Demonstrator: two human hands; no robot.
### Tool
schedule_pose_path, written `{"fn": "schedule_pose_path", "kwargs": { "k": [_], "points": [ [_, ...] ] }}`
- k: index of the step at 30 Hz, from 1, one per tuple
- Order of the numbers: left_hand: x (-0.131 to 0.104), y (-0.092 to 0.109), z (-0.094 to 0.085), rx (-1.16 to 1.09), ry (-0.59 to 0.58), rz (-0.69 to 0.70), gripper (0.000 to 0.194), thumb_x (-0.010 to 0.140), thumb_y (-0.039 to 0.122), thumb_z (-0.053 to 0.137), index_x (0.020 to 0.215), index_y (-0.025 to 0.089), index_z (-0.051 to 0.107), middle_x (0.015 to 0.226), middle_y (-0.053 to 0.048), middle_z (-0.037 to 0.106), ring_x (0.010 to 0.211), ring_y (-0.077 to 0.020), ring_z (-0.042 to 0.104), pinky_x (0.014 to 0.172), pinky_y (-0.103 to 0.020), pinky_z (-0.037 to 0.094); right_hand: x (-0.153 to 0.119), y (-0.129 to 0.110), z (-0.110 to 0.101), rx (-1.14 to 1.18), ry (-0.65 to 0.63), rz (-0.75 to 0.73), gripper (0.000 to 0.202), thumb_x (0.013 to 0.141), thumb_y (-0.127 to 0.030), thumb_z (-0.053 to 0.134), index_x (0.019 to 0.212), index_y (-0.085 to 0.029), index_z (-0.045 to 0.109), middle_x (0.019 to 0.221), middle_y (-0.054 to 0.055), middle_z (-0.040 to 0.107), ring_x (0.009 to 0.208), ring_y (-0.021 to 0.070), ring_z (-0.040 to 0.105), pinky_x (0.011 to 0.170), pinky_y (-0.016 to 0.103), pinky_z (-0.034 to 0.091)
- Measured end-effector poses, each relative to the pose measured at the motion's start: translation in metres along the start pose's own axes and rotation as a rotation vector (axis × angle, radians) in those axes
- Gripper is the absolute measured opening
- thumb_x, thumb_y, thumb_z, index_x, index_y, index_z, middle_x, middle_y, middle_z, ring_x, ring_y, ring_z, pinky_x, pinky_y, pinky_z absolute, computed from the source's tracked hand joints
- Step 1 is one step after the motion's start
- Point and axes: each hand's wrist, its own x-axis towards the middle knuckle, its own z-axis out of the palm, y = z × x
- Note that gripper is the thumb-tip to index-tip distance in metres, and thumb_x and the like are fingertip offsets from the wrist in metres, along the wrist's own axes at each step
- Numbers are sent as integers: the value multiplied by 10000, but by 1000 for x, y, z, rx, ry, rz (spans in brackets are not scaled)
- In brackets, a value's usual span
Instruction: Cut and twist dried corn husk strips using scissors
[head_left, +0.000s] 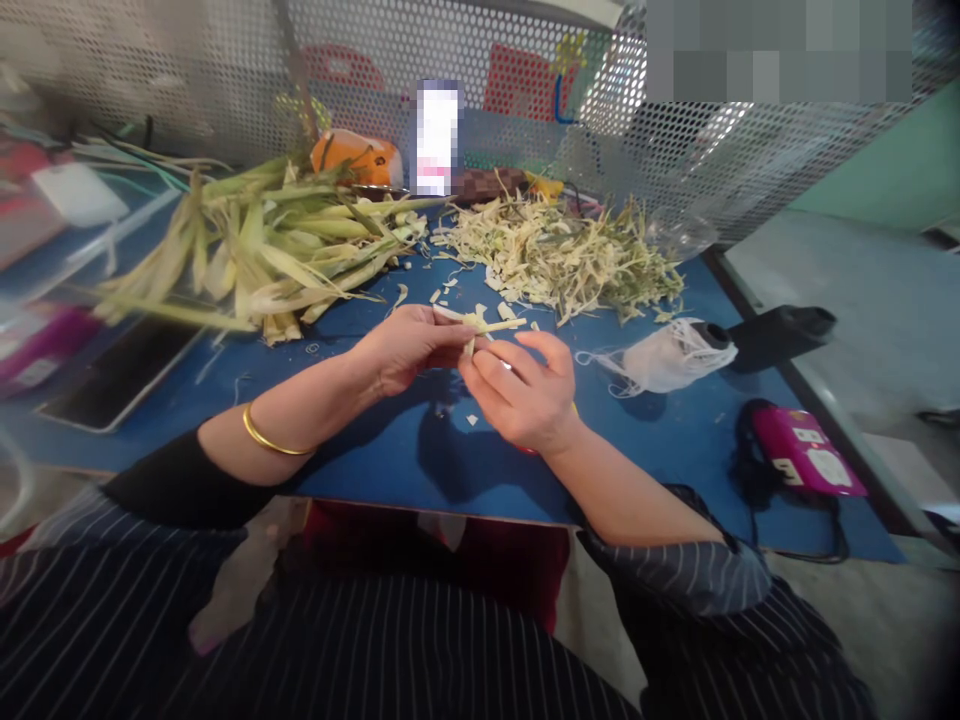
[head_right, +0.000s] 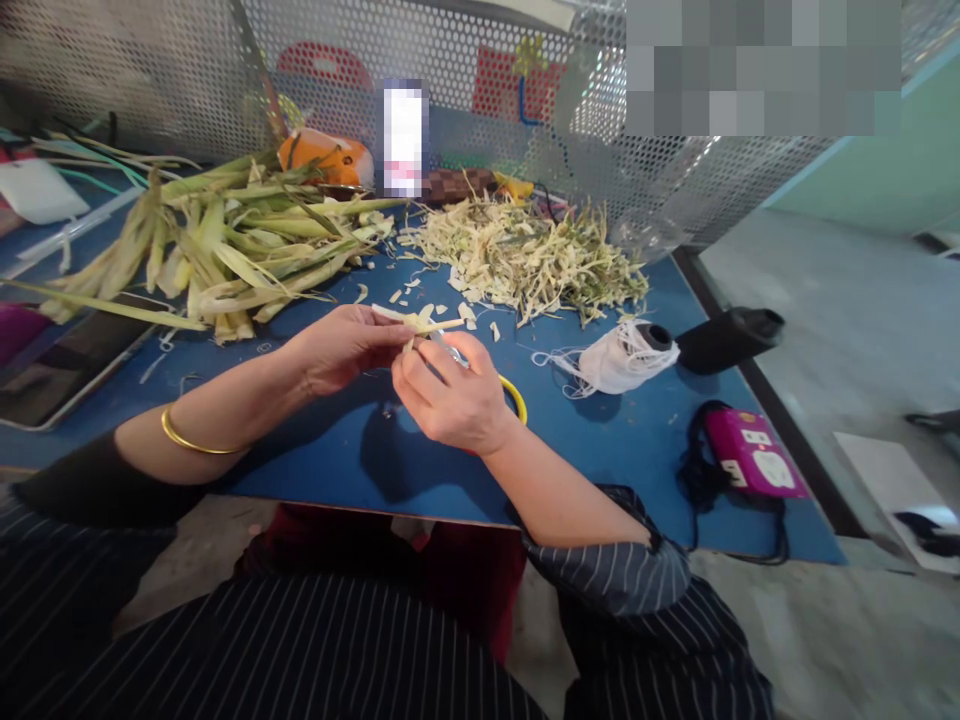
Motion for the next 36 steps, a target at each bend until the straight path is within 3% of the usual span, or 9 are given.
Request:
{"fn": "schedule_pose_path", "kwargs": {
  "k": [4,6,8,12,14,18,24,32,36],
  "points": [
    [2,-3,0,16,28,30,171,699,256,755,772,107,715,773,-66,724,664,-119,651,665,-232,510,-1,-4,-2,-27,-72,-86,294,965,-280,374,1021,-360,651,1023,-25,694,1068,171,592,978,414,363],
    [1,-3,1,30,57,50,164,696,245,758,771,109,708,742,-51,718,628,-110,640,645,-229,509,0,-4,-2,-32,-34,-138,260,955,-272,407,1019,-351,646,1016,-24,694,1054,167,597,980,399,358],
    [0,-1,2,47,99,72,172,679,225,771,786,107,704,710,-37,708,602,-101,630,639,-226,510,2,-1,-4,-36,98,-128,196,927,-310,482,1048,-325,635,1039,-3,686,1062,187,591,992,406,345],
    [-2,4,1,76,124,102,271,654,252,796,861,105,700,702,-50,705,632,-137,659,678,-270,533,7,9,-6,-48,421,169,311,864,-427,573,1080,-207,609,1023,82,667,1011,231,586,913,388,397],
    [-2,5,0,87,116,111,302,647,272,803,879,108,700,692,-46,696,632,-138,656,674,-273,533,9,14,-6,-12,373,262,237,887,-407,543,967,-198,621,865,51,678,848,194,607,833,341,414],
    [0,2,-1,147,110,115,330,648,316,797,894,118,700,677,-16,655,599,-96,602,609,-231,506,9,14,-2,65,184,272,229,928,-312,469,753,-208,575,629,-16,604,638,142,551,760,291,382],
    [5,-9,0,299,135,158,259,717,342,740,834,117,688,685,-27,665,582,-88,592,555,-212,481,10,5,3,11,106,249,272,925,-252,429,666,-196,492,584,-14,537,577,130,474,721,284,347],
    [4,-1,5,172,190,141,205,627,232,810,727,94,695,590,-14,646,514,-81,583,575,-221,516,10,-1,-1,-15,149,39,321,915,-210,411,596,-192,447,573,1,504,569,126,412,743,321,344],
    [4,1,-1,169,156,117,243,636,274,810,765,103,696,621,-23,662,516,-81,590,580,-226,522,10,0,-3,309,125,229,348,934,-299,425,617,-187,515,555,-13,493,568,120,443,719,322,361]
  ]
}}
